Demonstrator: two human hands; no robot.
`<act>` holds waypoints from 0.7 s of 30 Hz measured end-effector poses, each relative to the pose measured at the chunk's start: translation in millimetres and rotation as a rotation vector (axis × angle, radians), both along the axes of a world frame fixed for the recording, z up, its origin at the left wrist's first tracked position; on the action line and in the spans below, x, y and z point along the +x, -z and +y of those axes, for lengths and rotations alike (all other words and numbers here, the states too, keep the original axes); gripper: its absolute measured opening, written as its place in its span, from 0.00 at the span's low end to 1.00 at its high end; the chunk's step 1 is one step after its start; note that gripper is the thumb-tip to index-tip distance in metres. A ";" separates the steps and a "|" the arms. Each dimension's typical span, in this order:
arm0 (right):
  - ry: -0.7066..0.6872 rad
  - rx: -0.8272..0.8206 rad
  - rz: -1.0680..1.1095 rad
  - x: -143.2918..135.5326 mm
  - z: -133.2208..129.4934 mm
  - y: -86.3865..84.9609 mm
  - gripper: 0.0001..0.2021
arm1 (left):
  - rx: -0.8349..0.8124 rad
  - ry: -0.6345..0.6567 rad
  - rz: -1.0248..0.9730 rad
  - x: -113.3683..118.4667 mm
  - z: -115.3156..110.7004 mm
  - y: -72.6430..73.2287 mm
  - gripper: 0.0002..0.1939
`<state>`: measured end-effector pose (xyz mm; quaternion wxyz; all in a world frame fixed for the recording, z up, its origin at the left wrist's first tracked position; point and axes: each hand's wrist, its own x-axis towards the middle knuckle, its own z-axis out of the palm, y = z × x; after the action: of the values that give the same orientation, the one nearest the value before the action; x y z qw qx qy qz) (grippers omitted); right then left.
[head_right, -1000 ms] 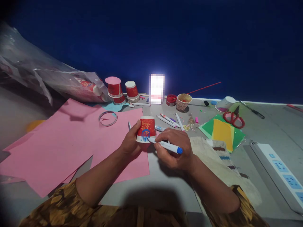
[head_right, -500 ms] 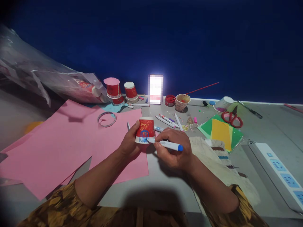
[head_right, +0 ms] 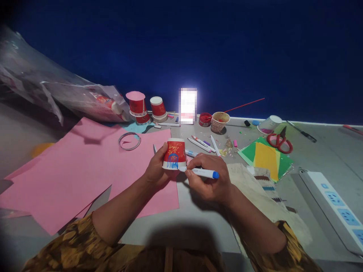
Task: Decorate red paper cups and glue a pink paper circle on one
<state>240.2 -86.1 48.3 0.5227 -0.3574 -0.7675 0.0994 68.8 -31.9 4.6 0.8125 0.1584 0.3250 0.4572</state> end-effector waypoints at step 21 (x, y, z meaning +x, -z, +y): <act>-0.003 0.134 -0.096 -6.9 -3.0 -2.0 0.06 | 0.259 -0.093 0.130 1.3 -5.1 3.3 0.21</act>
<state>233.3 -89.2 50.3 0.5078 -0.3250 -0.7972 0.0315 70.1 -37.1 1.4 0.7405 0.2758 0.3221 0.5214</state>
